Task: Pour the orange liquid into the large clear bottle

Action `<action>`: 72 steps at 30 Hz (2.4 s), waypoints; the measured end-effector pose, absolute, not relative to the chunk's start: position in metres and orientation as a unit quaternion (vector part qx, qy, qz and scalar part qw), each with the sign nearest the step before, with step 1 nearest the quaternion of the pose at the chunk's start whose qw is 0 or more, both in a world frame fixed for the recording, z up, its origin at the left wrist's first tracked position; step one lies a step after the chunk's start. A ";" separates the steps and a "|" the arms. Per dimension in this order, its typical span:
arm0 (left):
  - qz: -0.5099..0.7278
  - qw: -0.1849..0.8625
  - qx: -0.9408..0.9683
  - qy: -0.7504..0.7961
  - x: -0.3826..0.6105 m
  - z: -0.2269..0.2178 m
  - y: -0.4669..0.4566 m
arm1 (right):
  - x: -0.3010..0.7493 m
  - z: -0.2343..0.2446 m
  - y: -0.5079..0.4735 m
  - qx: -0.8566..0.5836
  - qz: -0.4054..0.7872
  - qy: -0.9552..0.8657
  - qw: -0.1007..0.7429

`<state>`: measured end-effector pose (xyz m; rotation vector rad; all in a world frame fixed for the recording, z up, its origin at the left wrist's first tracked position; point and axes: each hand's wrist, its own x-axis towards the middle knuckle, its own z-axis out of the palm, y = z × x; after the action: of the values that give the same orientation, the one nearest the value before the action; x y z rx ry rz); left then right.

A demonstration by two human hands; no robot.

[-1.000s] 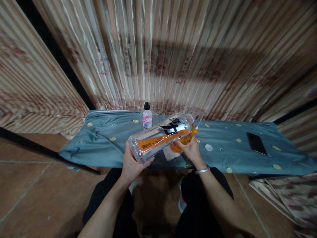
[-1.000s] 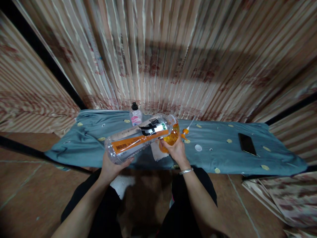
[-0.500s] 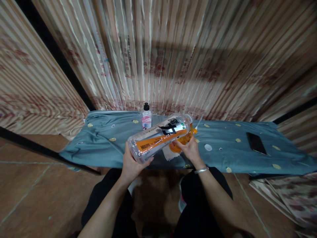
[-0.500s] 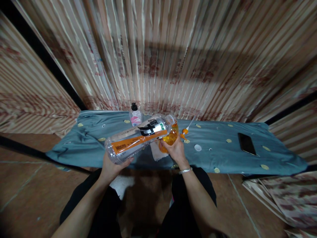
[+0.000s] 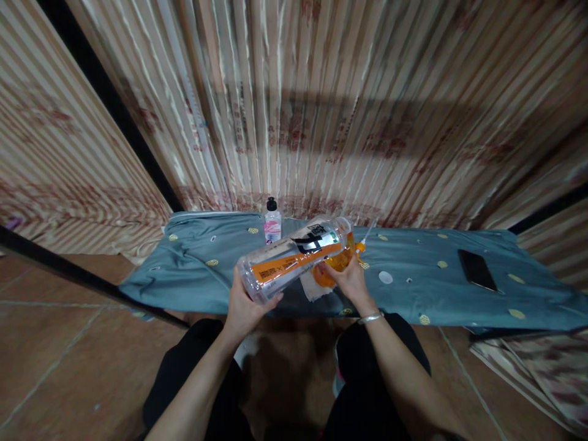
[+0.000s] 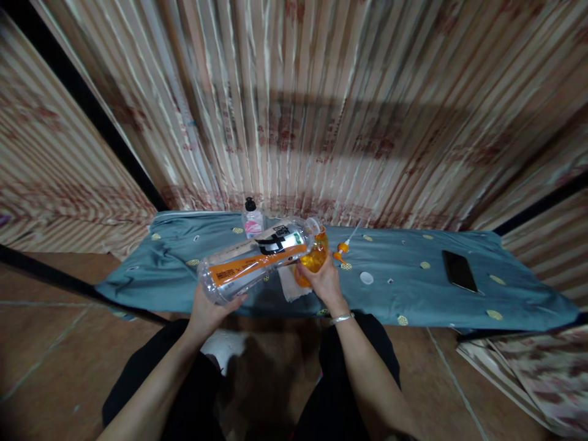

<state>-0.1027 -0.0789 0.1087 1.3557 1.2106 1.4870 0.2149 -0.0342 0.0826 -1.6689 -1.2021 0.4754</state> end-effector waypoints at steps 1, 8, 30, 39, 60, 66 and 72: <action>0.586 0.386 0.531 0.476 -0.103 0.110 -0.079 | 0.215 0.083 -0.034 -0.689 0.196 -0.493 0.494; 0.578 0.406 0.523 0.478 -0.102 0.117 -0.082 | 0.214 0.081 -0.034 -0.682 0.191 -0.498 0.501; 0.575 0.380 0.533 0.491 -0.106 0.107 -0.082 | 0.212 0.085 -0.036 -0.679 0.193 -0.504 0.499; 0.583 0.395 0.526 0.476 -0.100 0.106 -0.088 | 0.217 0.081 -0.036 -0.693 0.187 -0.503 0.481; 0.561 0.420 0.505 0.503 -0.100 0.105 -0.091 | 0.209 0.087 -0.042 -0.697 0.199 -0.483 0.491; 0.572 0.407 0.510 0.496 -0.099 0.092 -0.089 | 0.212 0.082 -0.042 -0.700 0.191 -0.486 0.487; 0.593 0.399 0.497 0.493 -0.099 0.082 -0.087 | 0.213 0.081 -0.043 -0.704 0.196 -0.478 0.487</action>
<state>-0.0991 -0.0869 0.0822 1.2573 1.2487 1.5001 0.2129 -0.0431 0.0810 -1.7135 -1.1623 0.4779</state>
